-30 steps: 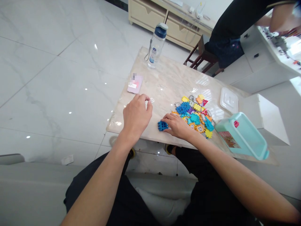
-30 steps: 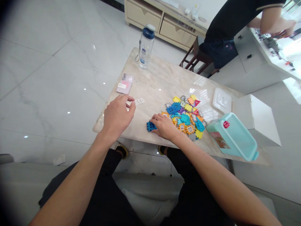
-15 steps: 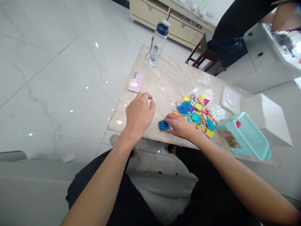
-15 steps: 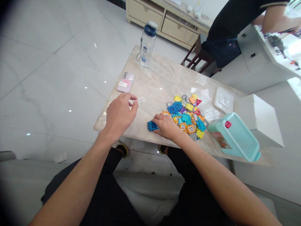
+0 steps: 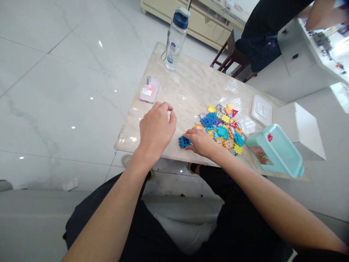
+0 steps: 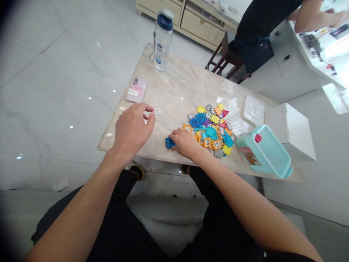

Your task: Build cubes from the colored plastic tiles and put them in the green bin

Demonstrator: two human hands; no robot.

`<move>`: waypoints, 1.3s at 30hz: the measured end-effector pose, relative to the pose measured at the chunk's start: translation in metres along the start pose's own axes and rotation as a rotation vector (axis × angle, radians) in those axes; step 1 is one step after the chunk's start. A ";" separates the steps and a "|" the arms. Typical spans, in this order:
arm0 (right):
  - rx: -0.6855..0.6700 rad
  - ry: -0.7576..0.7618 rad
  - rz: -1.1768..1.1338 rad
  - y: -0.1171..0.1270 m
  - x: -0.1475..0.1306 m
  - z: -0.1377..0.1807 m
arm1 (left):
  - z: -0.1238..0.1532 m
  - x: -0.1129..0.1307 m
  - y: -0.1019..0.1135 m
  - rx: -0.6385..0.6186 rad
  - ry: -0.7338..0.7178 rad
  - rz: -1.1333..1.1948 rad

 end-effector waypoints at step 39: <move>-0.014 -0.038 -0.047 -0.011 0.014 0.000 | 0.002 0.005 0.001 -0.033 0.008 -0.003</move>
Point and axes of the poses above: each hand's wrist, its own z-axis away from the middle knuckle, its own y-axis out of the back of the hand, x = y × z, the point moved 7 cm from there along -z, towards the middle knuckle, and after that the axes turned 2 degrees about -x, right-handed, at the moved point
